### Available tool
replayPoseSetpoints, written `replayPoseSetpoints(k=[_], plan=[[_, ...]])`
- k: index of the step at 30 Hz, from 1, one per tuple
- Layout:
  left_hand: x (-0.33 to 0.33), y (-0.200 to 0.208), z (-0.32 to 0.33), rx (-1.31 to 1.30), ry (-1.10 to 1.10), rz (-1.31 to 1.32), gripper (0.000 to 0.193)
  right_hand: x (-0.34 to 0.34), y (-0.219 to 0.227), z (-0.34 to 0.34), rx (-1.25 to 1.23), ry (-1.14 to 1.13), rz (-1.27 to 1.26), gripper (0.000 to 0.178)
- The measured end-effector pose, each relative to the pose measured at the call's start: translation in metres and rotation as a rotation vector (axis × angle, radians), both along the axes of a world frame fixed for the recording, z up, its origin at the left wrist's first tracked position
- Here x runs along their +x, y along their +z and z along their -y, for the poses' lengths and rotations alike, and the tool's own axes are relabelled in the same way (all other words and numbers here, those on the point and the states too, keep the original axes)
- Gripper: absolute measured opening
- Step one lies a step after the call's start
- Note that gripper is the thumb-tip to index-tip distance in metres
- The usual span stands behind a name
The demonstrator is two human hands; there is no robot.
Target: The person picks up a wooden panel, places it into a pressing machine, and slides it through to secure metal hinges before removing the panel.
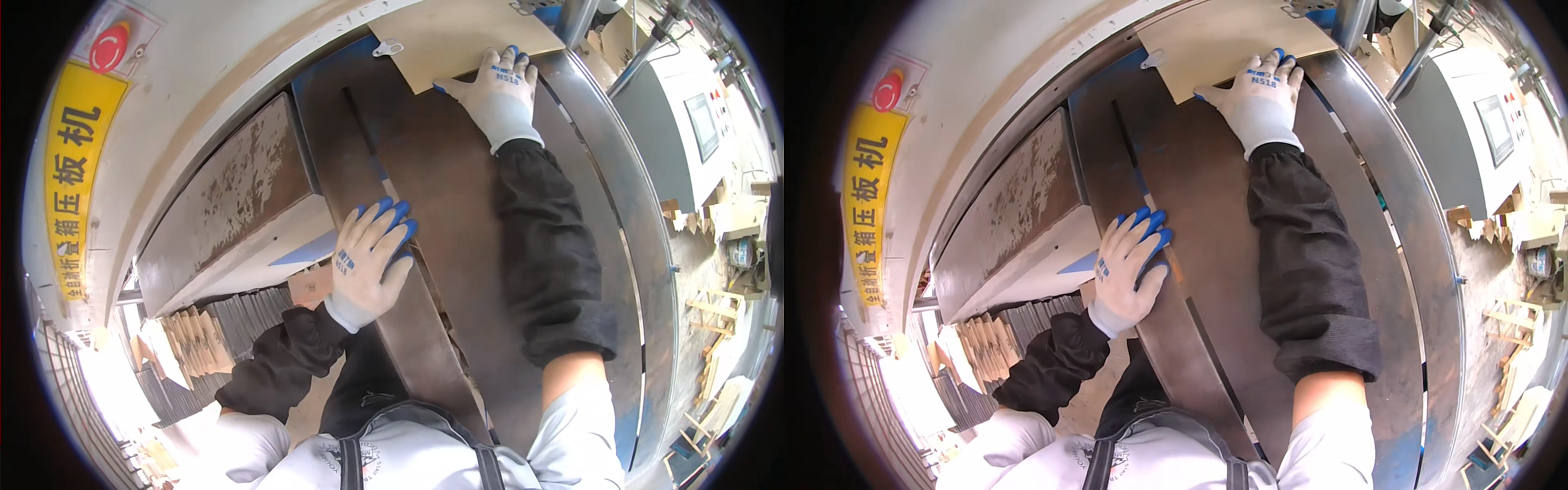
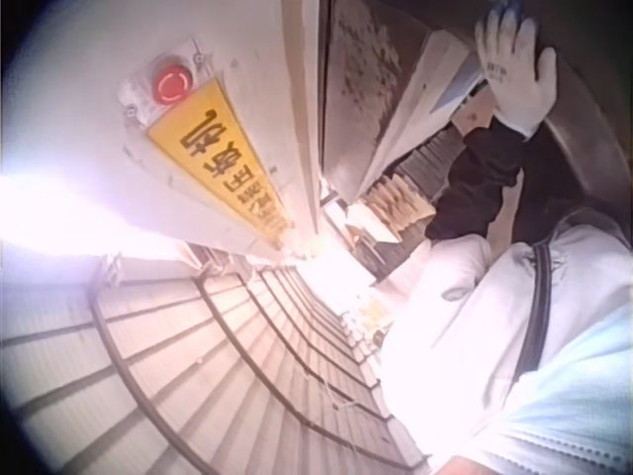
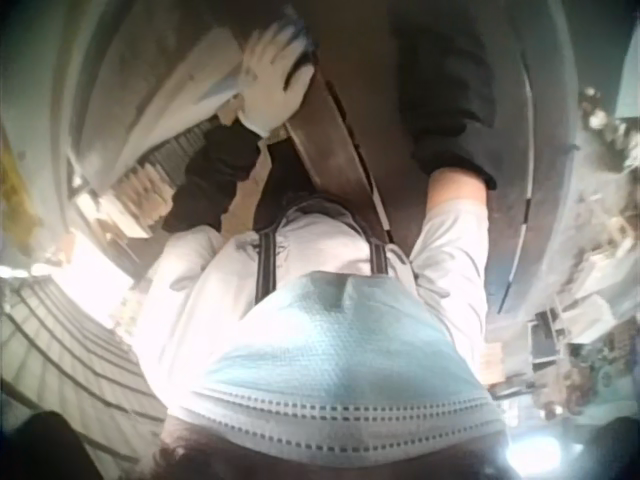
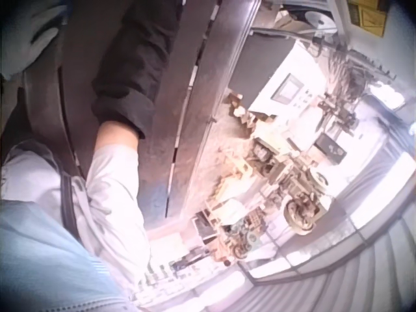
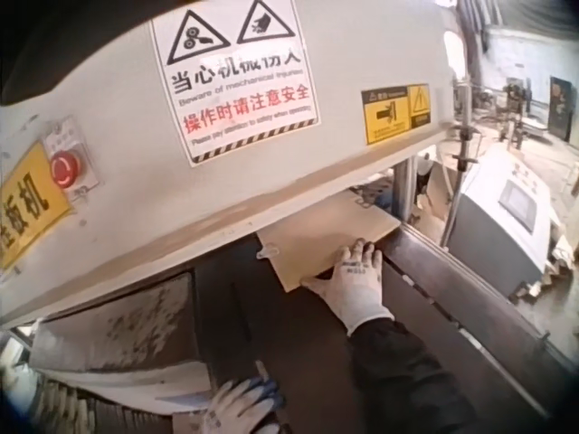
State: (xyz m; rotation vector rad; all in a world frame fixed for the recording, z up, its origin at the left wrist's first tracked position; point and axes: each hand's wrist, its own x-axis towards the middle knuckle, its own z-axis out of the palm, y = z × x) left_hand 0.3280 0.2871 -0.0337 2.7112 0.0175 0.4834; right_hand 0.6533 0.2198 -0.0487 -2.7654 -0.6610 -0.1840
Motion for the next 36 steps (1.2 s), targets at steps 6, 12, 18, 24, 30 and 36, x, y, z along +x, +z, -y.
replayPoseSetpoints(k=[6, 12, 18, 24, 30, 36], plan=[[-0.001, 0.0, 0.001, -0.017, 0.013, 0.025, 0.046, -0.001, -0.001, 0.001, -0.03, -0.001, 0.006, 0.118], [-0.001, 0.0, 0.002, -0.025, 0.015, 0.013, 0.044, 0.002, -0.005, 0.004, -0.016, -0.005, 0.048, 0.118], [0.001, 0.001, 0.004, -0.009, 0.019, 0.022, 0.044, -0.001, -0.002, 0.001, 0.007, -0.008, -0.002, 0.118], [0.001, 0.001, 0.004, -0.027, 0.022, 0.017, 0.043, 0.002, -0.003, 0.0, 0.007, 0.014, 0.001, 0.119], [0.0, -0.002, 0.001, -0.041, 0.022, 0.041, 0.042, 0.001, 0.0, 0.002, -0.004, 0.014, -0.004, 0.119], [-0.001, -0.002, 0.001, -0.043, 0.024, 0.051, 0.041, 0.0, -0.001, 0.001, -0.021, 0.014, -0.002, 0.118]])
